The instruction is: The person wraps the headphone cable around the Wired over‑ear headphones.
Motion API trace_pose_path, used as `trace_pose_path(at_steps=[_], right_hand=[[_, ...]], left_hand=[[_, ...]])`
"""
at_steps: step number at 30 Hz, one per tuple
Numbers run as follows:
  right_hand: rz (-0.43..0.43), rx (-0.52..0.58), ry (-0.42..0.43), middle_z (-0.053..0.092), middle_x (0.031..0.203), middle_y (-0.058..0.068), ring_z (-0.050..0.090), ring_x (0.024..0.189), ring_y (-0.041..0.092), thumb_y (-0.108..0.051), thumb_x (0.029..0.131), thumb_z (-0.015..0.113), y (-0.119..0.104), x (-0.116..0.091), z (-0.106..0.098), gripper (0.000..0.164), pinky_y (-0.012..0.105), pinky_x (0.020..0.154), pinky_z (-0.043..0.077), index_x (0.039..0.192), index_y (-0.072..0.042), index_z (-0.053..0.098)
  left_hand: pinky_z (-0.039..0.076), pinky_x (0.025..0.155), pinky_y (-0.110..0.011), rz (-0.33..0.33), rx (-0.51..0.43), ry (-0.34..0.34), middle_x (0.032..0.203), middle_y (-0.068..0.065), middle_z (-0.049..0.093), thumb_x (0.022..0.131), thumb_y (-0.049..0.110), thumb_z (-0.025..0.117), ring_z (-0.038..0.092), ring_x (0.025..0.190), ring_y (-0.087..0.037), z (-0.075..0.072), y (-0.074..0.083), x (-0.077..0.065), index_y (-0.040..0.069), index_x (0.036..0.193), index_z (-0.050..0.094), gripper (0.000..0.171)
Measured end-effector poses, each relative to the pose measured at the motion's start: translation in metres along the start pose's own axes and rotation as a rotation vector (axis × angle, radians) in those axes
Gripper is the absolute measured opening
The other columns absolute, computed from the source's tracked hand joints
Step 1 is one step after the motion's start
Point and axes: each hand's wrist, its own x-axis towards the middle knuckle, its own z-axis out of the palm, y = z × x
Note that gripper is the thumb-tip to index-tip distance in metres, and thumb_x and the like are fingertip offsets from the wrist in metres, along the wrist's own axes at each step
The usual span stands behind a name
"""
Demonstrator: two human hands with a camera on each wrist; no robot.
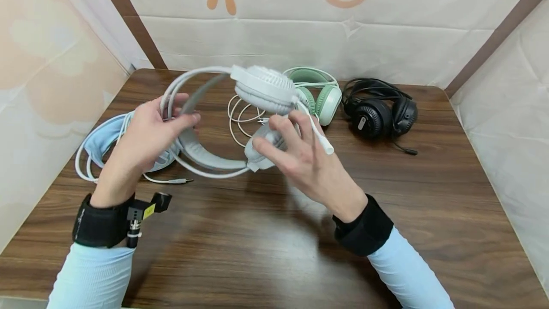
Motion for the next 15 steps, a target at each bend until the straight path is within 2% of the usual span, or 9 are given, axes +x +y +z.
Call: trace_pose_path(at_steps=[2, 3, 5, 6, 9, 11, 12, 13, 15], right_hand=[[-0.026, -0.043, 0.056, 0.057, 0.112, 0.020, 0.051, 0.103, 0.043, 0.004, 0.086, 0.064, 0.000, 0.009, -0.006, 0.033, 0.049, 0.083, 0.051, 0.113, -0.016, 0.067], [-0.034, -0.057, 0.076, 0.058, 0.113, 0.020, 0.051, 0.104, 0.042, 0.005, 0.088, 0.060, 0.001, 0.013, -0.008, 0.033, 0.049, 0.084, 0.051, 0.113, -0.015, 0.067], [-0.053, -0.072, 0.122, 0.059, 0.116, 0.019, 0.053, 0.108, 0.042, 0.008, 0.089, 0.057, 0.002, 0.019, -0.009, 0.036, 0.049, 0.087, 0.052, 0.116, -0.015, 0.068], [-0.060, -0.085, 0.140, 0.059, 0.119, 0.018, 0.054, 0.111, 0.041, 0.008, 0.089, 0.057, 0.004, 0.021, -0.009, 0.040, 0.048, 0.090, 0.052, 0.119, -0.016, 0.068], [-0.024, -0.055, 0.253, 0.057, 0.129, 0.019, 0.056, 0.121, 0.041, 0.011, 0.085, 0.061, 0.011, 0.023, 0.000, 0.050, 0.049, 0.100, 0.053, 0.125, -0.018, 0.067], [0.100, 0.059, 0.358, 0.052, 0.134, 0.020, 0.054, 0.126, 0.039, 0.008, 0.081, 0.071, 0.019, 0.021, 0.009, 0.056, 0.048, 0.104, 0.052, 0.130, -0.017, 0.062], [0.182, 0.151, 0.396, 0.048, 0.138, 0.020, 0.053, 0.127, 0.037, 0.006, 0.078, 0.075, 0.024, 0.019, 0.014, 0.061, 0.047, 0.104, 0.053, 0.134, -0.012, 0.058], [0.271, 0.274, 0.409, 0.045, 0.140, 0.018, 0.051, 0.130, 0.034, 0.006, 0.076, 0.078, 0.030, 0.017, 0.018, 0.069, 0.045, 0.107, 0.052, 0.139, -0.009, 0.052], [0.474, 0.586, 0.341, 0.043, 0.144, 0.011, 0.051, 0.130, 0.025, 0.003, 0.079, 0.079, 0.040, 0.011, 0.022, 0.077, 0.037, 0.106, 0.051, 0.147, -0.007, 0.042]], left_hand=[[0.059, 0.078, -0.027, 0.015, -0.228, 0.002, 0.098, -0.003, 0.073, 0.094, 0.014, 0.062, 0.073, 0.083, -0.017, 0.000, -0.001, 0.009, 0.000, 0.121, 0.063, 0.031], [0.060, 0.073, -0.026, 0.018, -0.350, 0.001, 0.088, -0.002, 0.071, 0.093, 0.009, 0.059, 0.070, 0.074, -0.015, 0.001, -0.001, 0.012, 0.000, 0.114, 0.066, 0.024], [0.059, 0.066, -0.026, 0.028, -0.565, 0.006, 0.072, 0.002, 0.062, 0.090, 0.003, 0.051, 0.062, 0.059, -0.012, 0.005, -0.003, 0.018, 0.002, 0.095, 0.064, 0.014], [0.058, 0.063, -0.024, 0.036, -0.653, 0.019, 0.069, 0.003, 0.056, 0.090, 0.003, 0.049, 0.055, 0.054, -0.010, 0.007, -0.003, 0.019, 0.003, 0.091, 0.062, 0.014], [0.046, 0.053, -0.018, 0.093, -0.845, 0.079, 0.060, 0.006, 0.035, 0.090, 0.001, 0.043, 0.029, 0.050, -0.009, 0.012, -0.002, 0.021, 0.009, 0.084, 0.053, 0.014], [0.031, 0.048, -0.016, 0.151, -0.964, 0.092, 0.060, 0.006, 0.024, 0.088, -0.001, 0.038, 0.017, 0.051, -0.009, 0.012, -0.001, 0.020, 0.011, 0.076, 0.044, 0.018], [0.024, 0.047, -0.015, 0.176, -1.022, 0.084, 0.060, 0.006, 0.021, 0.086, -0.002, 0.035, 0.014, 0.051, -0.009, 0.011, 0.000, 0.020, 0.012, 0.073, 0.042, 0.020], [0.019, 0.048, -0.015, 0.199, -1.072, 0.069, 0.060, 0.006, 0.018, 0.084, -0.002, 0.032, 0.012, 0.052, -0.009, 0.009, 0.000, 0.019, 0.013, 0.070, 0.039, 0.022], [0.012, 0.049, -0.017, 0.227, -1.168, 0.038, 0.061, 0.006, 0.015, 0.077, -0.005, 0.029, 0.010, 0.051, -0.008, 0.005, 0.001, 0.017, 0.015, 0.066, 0.032, 0.022]])
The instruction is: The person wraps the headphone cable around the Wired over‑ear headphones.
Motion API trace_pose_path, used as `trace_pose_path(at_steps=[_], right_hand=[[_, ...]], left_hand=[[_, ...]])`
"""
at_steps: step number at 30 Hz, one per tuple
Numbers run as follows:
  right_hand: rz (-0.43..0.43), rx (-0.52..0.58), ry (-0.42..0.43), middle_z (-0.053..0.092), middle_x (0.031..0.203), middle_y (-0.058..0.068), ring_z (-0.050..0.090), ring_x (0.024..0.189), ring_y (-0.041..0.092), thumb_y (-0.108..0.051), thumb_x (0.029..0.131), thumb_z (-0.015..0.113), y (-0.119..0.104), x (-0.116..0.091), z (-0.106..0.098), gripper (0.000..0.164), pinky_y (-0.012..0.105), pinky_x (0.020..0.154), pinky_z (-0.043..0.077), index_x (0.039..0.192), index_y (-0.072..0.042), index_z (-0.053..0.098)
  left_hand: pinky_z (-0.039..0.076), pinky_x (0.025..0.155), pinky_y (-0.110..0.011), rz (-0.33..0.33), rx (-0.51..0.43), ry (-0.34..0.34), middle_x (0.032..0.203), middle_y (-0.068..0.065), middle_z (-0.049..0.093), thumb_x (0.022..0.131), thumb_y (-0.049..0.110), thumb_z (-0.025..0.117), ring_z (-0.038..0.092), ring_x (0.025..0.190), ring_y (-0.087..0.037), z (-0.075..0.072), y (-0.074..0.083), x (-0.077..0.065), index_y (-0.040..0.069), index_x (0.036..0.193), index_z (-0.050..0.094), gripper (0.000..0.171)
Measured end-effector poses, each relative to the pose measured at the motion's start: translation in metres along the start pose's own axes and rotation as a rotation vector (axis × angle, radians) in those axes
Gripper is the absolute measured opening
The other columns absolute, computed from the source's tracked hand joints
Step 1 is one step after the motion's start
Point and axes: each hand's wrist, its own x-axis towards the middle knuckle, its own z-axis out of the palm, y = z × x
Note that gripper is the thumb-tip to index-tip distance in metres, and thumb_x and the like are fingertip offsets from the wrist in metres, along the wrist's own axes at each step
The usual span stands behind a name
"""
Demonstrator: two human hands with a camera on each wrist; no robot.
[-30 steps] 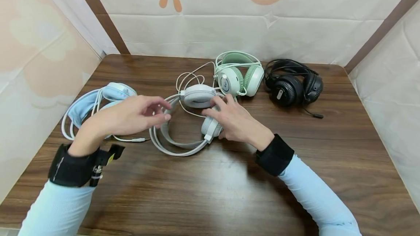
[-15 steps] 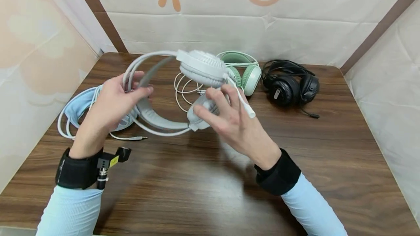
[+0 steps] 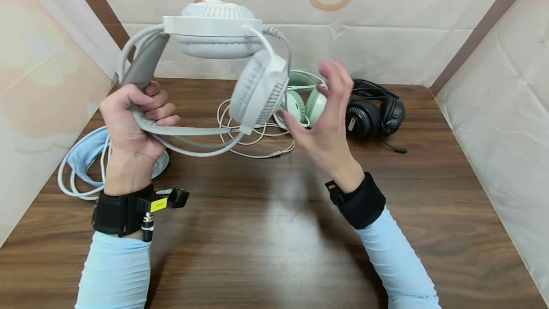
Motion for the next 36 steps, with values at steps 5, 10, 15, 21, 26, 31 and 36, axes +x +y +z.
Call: trace_pose_path(at_steps=[5, 10, 15, 21, 26, 31, 36], right_hand=[[0.575, 0.414, -0.505, 0.064, 0.102, 0.004, 0.065, 0.094, 0.014, -0.013, 0.106, 0.052, 0.022, -0.008, -0.027, 0.028, 0.028, 0.090, 0.055, 0.129, 0.002, 0.053], [0.612, 0.446, -0.799, 0.049, 0.078, 0.004, 0.048, 0.067, 0.021, -0.024, 0.111, 0.040, 0.015, -0.005, -0.091, 0.029, 0.030, 0.068, 0.053, 0.115, -0.001, 0.057], [0.490, -0.120, -0.701, 0.059, 0.076, -0.005, 0.054, 0.063, 0.010, 0.002, 0.101, 0.053, -0.014, -0.005, -0.179, 0.022, 0.022, 0.053, 0.045, 0.105, -0.014, 0.068], [0.137, -0.393, -0.349, 0.070, 0.088, -0.022, 0.053, 0.065, -0.009, -0.008, 0.101, 0.060, -0.046, -0.010, -0.192, 0.019, 0.007, 0.055, 0.036, 0.096, 0.000, 0.077], [-0.251, -0.473, -0.306, 0.060, 0.070, -0.006, 0.039, 0.059, -0.002, -0.032, 0.103, 0.058, -0.071, 0.005, -0.143, 0.033, 0.012, 0.054, 0.029, 0.100, -0.008, 0.081], [-0.625, -0.588, -0.438, 0.042, 0.067, -0.004, 0.029, 0.055, 0.008, -0.002, 0.096, 0.052, -0.087, 0.051, -0.100, 0.031, 0.027, 0.046, 0.023, 0.109, -0.016, 0.076], [-0.666, -0.719, -0.628, 0.044, 0.063, 0.000, 0.033, 0.050, 0.011, -0.012, 0.102, 0.059, -0.063, 0.107, -0.072, 0.014, 0.028, 0.046, 0.025, 0.091, -0.013, 0.068]], left_hand=[[0.007, 0.049, -0.018, -0.026, -0.124, 0.011, 0.060, 0.006, 0.013, 0.068, -0.007, 0.039, 0.011, 0.048, -0.007, -0.002, 0.007, -0.002, 0.014, 0.065, 0.026, 0.025], [0.007, 0.049, -0.018, 0.032, -0.083, 0.071, 0.061, 0.006, 0.013, 0.073, -0.007, 0.036, 0.011, 0.048, -0.007, -0.001, 0.009, 0.005, 0.013, 0.065, 0.028, 0.023], [0.004, 0.049, -0.019, 0.053, -0.094, 0.141, 0.059, 0.007, 0.015, 0.074, -0.008, 0.038, 0.011, 0.047, -0.007, -0.005, 0.019, 0.012, 0.012, 0.067, 0.034, 0.021], [0.005, 0.049, -0.019, 0.059, -0.019, 0.135, 0.060, 0.006, 0.017, 0.074, -0.007, 0.035, 0.010, 0.049, -0.007, 0.000, 0.013, 0.013, 0.013, 0.065, 0.033, 0.022], [0.021, 0.040, -0.020, 0.141, 0.261, 0.146, 0.050, 0.006, 0.028, 0.075, -0.006, 0.042, 0.022, 0.044, -0.008, 0.011, -0.010, 0.012, 0.010, 0.063, 0.042, 0.020], [0.028, 0.040, -0.021, 0.112, 0.574, 0.058, 0.048, 0.007, 0.036, 0.073, -0.008, 0.052, 0.032, 0.042, -0.008, 0.017, -0.026, 0.007, 0.007, 0.069, 0.052, 0.015], [0.028, 0.043, -0.022, -0.016, 0.675, -0.144, 0.053, 0.007, 0.038, 0.071, -0.005, 0.052, 0.032, 0.046, -0.008, 0.018, -0.035, 0.002, 0.004, 0.075, 0.053, 0.010]])
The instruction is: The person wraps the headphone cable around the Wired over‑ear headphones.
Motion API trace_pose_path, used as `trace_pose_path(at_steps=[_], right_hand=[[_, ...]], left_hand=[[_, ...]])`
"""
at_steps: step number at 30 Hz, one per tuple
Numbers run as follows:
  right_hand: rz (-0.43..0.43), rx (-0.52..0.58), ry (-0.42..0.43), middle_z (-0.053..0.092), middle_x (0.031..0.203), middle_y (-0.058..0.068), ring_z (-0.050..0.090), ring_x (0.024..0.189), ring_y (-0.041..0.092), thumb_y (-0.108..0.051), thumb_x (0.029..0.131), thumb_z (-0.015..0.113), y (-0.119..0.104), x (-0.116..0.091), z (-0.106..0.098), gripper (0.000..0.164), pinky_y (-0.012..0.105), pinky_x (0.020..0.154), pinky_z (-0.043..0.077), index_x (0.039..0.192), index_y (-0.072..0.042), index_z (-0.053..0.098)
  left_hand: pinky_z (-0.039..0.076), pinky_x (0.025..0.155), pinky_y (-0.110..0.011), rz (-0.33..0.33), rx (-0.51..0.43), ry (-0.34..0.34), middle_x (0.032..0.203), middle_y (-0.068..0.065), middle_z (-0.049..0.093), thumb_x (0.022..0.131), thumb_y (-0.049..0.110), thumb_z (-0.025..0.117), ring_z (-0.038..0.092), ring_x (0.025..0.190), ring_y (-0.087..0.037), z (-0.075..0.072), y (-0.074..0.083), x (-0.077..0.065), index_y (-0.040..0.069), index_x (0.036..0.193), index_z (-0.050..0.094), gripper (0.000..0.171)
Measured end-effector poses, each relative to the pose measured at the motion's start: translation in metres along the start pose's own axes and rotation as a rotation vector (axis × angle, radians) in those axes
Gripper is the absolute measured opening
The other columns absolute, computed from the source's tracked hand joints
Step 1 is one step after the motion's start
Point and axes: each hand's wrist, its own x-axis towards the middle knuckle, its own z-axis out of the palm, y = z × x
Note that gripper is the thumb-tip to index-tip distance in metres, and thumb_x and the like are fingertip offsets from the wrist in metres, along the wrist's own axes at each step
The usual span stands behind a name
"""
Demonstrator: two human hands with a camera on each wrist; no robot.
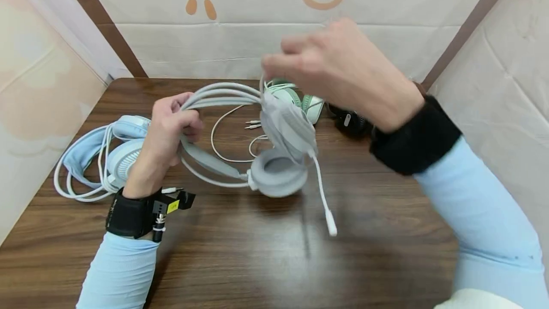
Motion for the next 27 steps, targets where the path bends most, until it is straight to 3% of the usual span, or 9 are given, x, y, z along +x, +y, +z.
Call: trace_pose_path(at_steps=[3, 6, 8, 12, 15, 17, 22, 27], right_hand=[[0.117, 0.208, -0.039, 0.061, 0.065, 0.002, 0.044, 0.052, 0.010, -0.018, 0.096, 0.070, 0.029, -0.007, 0.037, 0.012, 0.023, 0.050, 0.030, 0.089, -0.010, 0.076], [0.321, 0.494, -0.023, 0.075, 0.079, 0.007, 0.053, 0.061, 0.003, -0.008, 0.092, 0.073, 0.039, -0.030, 0.074, 0.012, 0.014, 0.060, 0.037, 0.101, -0.005, 0.080], [0.440, 0.641, 0.008, 0.074, 0.080, 0.009, 0.052, 0.064, 0.000, -0.001, 0.093, 0.067, 0.036, -0.049, 0.094, 0.013, 0.012, 0.063, 0.038, 0.100, 0.000, 0.078], [0.624, 0.727, 0.074, 0.059, 0.072, 0.010, 0.044, 0.065, 0.001, 0.002, 0.093, 0.057, 0.015, -0.077, 0.119, 0.011, 0.017, 0.065, 0.035, 0.088, 0.003, 0.067], [0.636, 0.694, 0.120, 0.057, 0.070, 0.007, 0.044, 0.061, 0.005, 0.002, 0.095, 0.056, -0.007, -0.081, 0.126, 0.014, 0.019, 0.061, 0.035, 0.087, 0.001, 0.067], [0.613, 0.687, 0.132, 0.062, 0.071, 0.004, 0.047, 0.059, 0.005, 0.002, 0.096, 0.060, -0.023, -0.076, 0.127, 0.014, 0.018, 0.057, 0.036, 0.091, -0.001, 0.072], [0.475, 0.622, 0.092, 0.063, 0.074, -0.002, 0.050, 0.063, 0.003, -0.004, 0.094, 0.068, -0.056, -0.061, 0.117, 0.004, 0.016, 0.058, 0.039, 0.094, -0.005, 0.072], [0.364, 0.571, 0.035, 0.057, 0.070, -0.005, 0.046, 0.061, 0.001, -0.004, 0.091, 0.070, -0.077, -0.052, 0.096, 0.006, 0.019, 0.056, 0.040, 0.088, -0.008, 0.068]], left_hand=[[0.020, 0.045, -0.023, -0.034, -0.135, -0.108, 0.055, 0.006, 0.034, 0.070, -0.005, 0.047, 0.026, 0.047, -0.009, 0.001, -0.005, 0.001, 0.006, 0.072, 0.046, 0.011], [0.010, 0.046, -0.024, -0.067, -0.356, -0.171, 0.056, 0.005, 0.024, 0.071, -0.004, 0.038, 0.017, 0.047, -0.010, 0.000, -0.011, 0.005, 0.011, 0.069, 0.039, 0.016], [0.007, 0.047, -0.022, -0.092, -0.507, -0.182, 0.059, 0.005, 0.017, 0.071, -0.003, 0.033, 0.012, 0.048, -0.009, -0.002, -0.015, 0.008, 0.014, 0.067, 0.036, 0.018], [0.010, 0.046, -0.017, -0.172, -0.852, -0.141, 0.061, 0.007, 0.014, 0.063, -0.001, 0.046, 0.011, 0.048, -0.006, -0.007, -0.018, 0.013, 0.017, 0.068, 0.036, 0.021], [0.018, 0.043, -0.015, -0.226, -1.030, -0.071, 0.058, 0.008, 0.020, 0.059, 0.005, 0.056, 0.017, 0.045, -0.005, -0.010, -0.018, 0.015, 0.015, 0.066, 0.037, 0.023], [0.024, 0.041, -0.016, -0.248, -1.070, -0.010, 0.056, 0.008, 0.024, 0.061, 0.005, 0.053, 0.022, 0.042, -0.006, -0.012, -0.017, 0.015, 0.014, 0.065, 0.037, 0.019], [0.030, 0.039, -0.018, -0.270, -1.093, 0.191, 0.050, 0.006, 0.030, 0.064, 0.005, 0.050, 0.030, 0.038, -0.008, -0.014, -0.016, 0.016, 0.014, 0.060, 0.036, 0.017], [0.026, 0.040, -0.017, -0.234, -1.016, 0.347, 0.049, 0.008, 0.028, 0.065, 0.005, 0.050, 0.028, 0.037, -0.007, -0.019, -0.015, 0.016, 0.016, 0.058, 0.034, 0.022]])
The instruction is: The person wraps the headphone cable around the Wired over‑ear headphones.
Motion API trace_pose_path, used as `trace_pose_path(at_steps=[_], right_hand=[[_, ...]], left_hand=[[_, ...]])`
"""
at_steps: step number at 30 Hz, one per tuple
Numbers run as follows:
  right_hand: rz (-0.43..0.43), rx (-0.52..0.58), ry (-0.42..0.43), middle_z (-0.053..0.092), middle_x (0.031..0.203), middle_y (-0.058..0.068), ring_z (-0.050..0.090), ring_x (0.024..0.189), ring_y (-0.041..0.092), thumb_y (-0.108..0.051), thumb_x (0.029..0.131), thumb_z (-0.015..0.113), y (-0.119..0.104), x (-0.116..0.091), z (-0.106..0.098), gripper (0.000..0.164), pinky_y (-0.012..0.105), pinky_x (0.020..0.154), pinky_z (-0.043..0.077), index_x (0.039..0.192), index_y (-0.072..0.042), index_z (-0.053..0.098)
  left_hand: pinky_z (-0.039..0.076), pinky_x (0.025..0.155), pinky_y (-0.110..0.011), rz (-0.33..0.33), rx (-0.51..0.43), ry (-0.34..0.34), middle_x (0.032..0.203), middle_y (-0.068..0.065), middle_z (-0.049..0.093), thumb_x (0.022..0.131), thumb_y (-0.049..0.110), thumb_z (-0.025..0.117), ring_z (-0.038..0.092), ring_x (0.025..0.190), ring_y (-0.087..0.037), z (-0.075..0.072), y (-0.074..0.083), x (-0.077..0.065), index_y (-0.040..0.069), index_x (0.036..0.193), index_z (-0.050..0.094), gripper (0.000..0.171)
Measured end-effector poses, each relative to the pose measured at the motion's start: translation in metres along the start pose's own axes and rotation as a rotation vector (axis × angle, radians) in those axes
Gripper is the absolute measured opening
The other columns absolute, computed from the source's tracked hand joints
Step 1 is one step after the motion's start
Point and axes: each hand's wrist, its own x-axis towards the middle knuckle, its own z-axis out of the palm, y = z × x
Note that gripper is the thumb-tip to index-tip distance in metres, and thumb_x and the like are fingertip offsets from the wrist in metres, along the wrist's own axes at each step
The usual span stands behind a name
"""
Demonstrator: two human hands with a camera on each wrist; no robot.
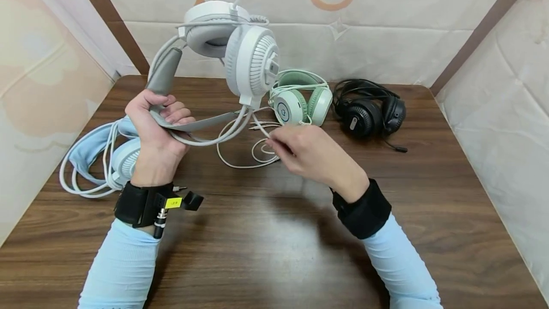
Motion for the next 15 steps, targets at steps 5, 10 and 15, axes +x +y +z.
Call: trace_pose_path(at_steps=[5, 10, 15], right_hand=[[-0.009, -0.024, -0.056, 0.046, 0.066, -0.008, 0.039, 0.058, -0.001, -0.005, 0.091, 0.069, -0.020, -0.006, -0.013, 0.014, 0.018, 0.053, 0.033, 0.081, -0.013, 0.062], [-0.024, -0.085, -0.050, 0.050, 0.068, -0.009, 0.042, 0.058, -0.002, -0.004, 0.088, 0.070, -0.028, -0.009, -0.029, 0.014, 0.018, 0.053, 0.036, 0.082, -0.015, 0.063], [0.003, -0.123, -0.073, 0.053, 0.071, -0.012, 0.044, 0.059, -0.005, -0.005, 0.084, 0.071, -0.031, -0.015, -0.043, 0.012, 0.016, 0.053, 0.037, 0.088, -0.016, 0.069]], left_hand=[[0.022, 0.043, -0.016, 0.141, 0.092, 0.078, 0.050, 0.008, 0.023, 0.074, 0.006, 0.047, 0.024, 0.040, -0.006, 0.000, 0.007, 0.000, 0.019, 0.059, 0.029, 0.026], [0.019, 0.046, -0.017, 0.342, 0.263, 0.098, 0.058, 0.006, 0.017, 0.080, 0.004, 0.045, 0.020, 0.046, -0.007, 0.000, 0.010, -0.002, 0.015, 0.062, 0.034, 0.023], [0.019, 0.046, -0.018, 0.490, 0.441, 0.073, 0.059, 0.003, 0.015, 0.082, 0.000, 0.049, 0.014, 0.049, -0.010, 0.002, 0.003, -0.004, 0.011, 0.058, 0.038, 0.029]])
